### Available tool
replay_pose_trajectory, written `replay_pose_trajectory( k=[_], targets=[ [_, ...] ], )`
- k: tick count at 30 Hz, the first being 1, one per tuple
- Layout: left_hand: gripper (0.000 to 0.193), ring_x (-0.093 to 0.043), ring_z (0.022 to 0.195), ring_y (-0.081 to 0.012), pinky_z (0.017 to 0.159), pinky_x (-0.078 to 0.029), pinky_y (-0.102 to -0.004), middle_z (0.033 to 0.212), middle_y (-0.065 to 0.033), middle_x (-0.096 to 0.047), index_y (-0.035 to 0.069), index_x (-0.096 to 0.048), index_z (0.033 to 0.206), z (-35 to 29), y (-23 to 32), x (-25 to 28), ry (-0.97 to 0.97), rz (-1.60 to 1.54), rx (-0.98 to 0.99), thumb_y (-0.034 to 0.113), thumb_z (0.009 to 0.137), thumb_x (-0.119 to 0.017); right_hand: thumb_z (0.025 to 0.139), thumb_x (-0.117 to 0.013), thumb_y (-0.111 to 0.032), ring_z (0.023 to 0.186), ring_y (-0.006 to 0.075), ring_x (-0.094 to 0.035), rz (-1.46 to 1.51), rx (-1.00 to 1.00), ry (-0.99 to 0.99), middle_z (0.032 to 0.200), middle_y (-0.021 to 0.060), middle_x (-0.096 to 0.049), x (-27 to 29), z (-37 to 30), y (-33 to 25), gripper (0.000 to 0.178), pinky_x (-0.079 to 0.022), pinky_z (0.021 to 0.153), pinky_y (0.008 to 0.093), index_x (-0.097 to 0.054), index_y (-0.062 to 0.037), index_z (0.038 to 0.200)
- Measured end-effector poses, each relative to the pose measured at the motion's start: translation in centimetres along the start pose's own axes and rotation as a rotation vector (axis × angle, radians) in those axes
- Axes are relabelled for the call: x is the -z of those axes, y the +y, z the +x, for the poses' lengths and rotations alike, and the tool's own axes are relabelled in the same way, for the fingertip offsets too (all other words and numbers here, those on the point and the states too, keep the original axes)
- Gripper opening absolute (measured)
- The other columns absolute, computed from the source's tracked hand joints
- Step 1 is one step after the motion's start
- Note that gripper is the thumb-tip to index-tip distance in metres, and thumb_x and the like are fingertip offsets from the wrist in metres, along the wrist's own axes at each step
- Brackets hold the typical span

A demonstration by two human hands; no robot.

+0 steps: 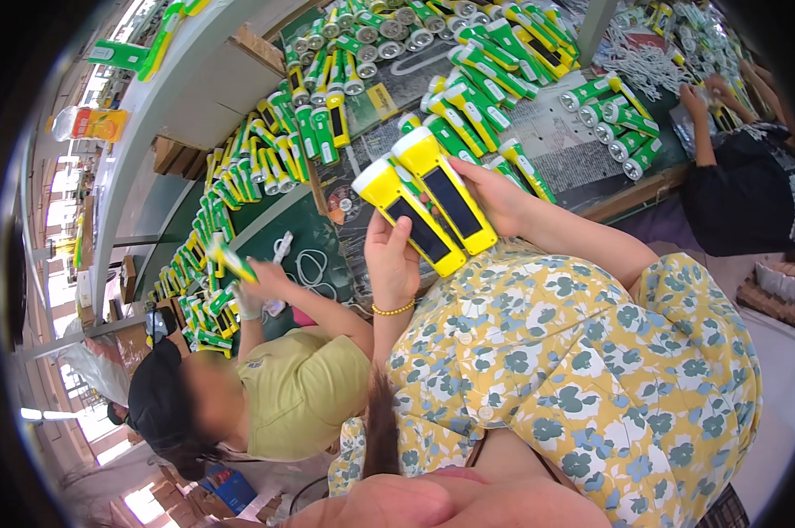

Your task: Assembling and inspecting flashlights on a factory production line.

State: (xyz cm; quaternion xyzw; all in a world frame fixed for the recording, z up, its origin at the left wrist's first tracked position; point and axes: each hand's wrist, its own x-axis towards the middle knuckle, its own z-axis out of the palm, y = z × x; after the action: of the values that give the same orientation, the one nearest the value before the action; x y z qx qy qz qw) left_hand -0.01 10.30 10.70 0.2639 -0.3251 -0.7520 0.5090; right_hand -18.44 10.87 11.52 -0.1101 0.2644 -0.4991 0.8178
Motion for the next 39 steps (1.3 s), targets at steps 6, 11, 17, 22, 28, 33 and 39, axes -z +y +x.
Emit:
replay_pose_trajectory(
  k=[6,11,17,22,28,33,39],
  targets=[
    [0.034,-0.062,0.103,-0.0236,0.090,-0.052,-0.0374,0.116,-0.0153,-0.060,0.001,-0.046,0.125,0.1,0.0,-0.4,0.003,-0.055,0.048,0.002,0.092,-0.054,0.100,-0.035,-0.041,0.089,0.0184,-0.064,0.080,-0.012,-0.051,0.105,0.0092,-0.064,0.5,0.4,0.0,0.042,-0.054,0.081,0.0363,-0.053,-0.0106,0.124],
    [0.032,-0.062,0.104,-0.0229,0.090,-0.052,-0.0368,0.116,-0.0141,-0.061,0.002,-0.047,0.124,0.4,-0.3,0.0,0.037,-0.054,0.041,0.003,0.092,-0.054,0.100,-0.034,-0.042,0.092,0.0184,-0.064,0.063,-0.002,0.004,0.105,0.0096,-0.064,0.2,0.2,-0.2,0.044,-0.054,0.083,0.0364,-0.053,-0.0090,0.123],
    [0.031,-0.062,0.103,-0.0219,0.089,-0.052,-0.0355,0.114,-0.0109,-0.061,0.002,-0.048,0.123,0.6,-0.9,0.8,0.057,-0.070,0.048,0.003,0.092,-0.055,0.100,-0.037,-0.041,0.104,0.0216,-0.060,-0.109,0.162,0.009,0.115,0.0114,-0.059,0.0,-0.6,-1.6,0.045,-0.052,0.087,0.0369,-0.047,-0.0063,0.127],
    [0.035,-0.059,0.105,-0.0189,0.090,-0.050,-0.0333,0.117,-0.0092,-0.059,0.002,-0.049,0.121,0.8,-1.2,1.0,0.064,0.044,-0.047,-0.002,0.088,-0.059,0.094,-0.053,-0.038,0.120,0.0304,-0.051,-0.664,0.732,-0.252,0.128,0.0175,-0.052,-1.6,-3.1,-6.6,0.046,-0.042,0.099,0.0459,-0.046,-0.0057,0.126],
    [0.045,-0.054,0.111,-0.0249,0.096,-0.045,-0.0454,0.121,-0.0101,-0.053,0.001,-0.041,0.129,-0.4,3.8,1.0,-0.219,-0.123,-0.234,0.004,0.088,-0.061,0.096,-0.046,-0.037,0.127,0.0244,-0.045,-0.618,0.988,-0.164,0.133,0.0154,-0.051,-0.3,-4.6,-12.6,0.048,-0.034,0.106,0.0398,-0.045,-0.0057,0.132],
    [0.042,-0.057,0.103,-0.0170,0.092,-0.045,-0.0321,0.116,-0.0088,-0.057,0.000,-0.048,0.124,2.8,-0.1,5.7,0.179,0.674,-0.333,0.004,0.086,-0.065,0.089,-0.060,-0.040,0.111,0.0247,-0.056,-1.298,0.645,0.548,0.118,0.0174,-0.060,7.0,-2.9,-10.0,0.054,-0.045,0.090,0.0350,-0.052,0.0028,0.122],
    [0.031,-0.056,0.072,-0.0092,0.058,-0.043,-0.0239,0.093,-0.0021,-0.062,0.002,-0.057,0.110,4.5,-12.0,12.6,0.360,0.555,0.020,0.008,0.082,-0.070,0.078,-0.068,-0.048,0.122,0.0405,-0.044,-1.780,0.573,0.675,0.124,0.0265,-0.050,17.1,2.2,0.1,0.066,-0.036,0.100,0.0470,-0.054,0.0068,0.112]
  ],
)
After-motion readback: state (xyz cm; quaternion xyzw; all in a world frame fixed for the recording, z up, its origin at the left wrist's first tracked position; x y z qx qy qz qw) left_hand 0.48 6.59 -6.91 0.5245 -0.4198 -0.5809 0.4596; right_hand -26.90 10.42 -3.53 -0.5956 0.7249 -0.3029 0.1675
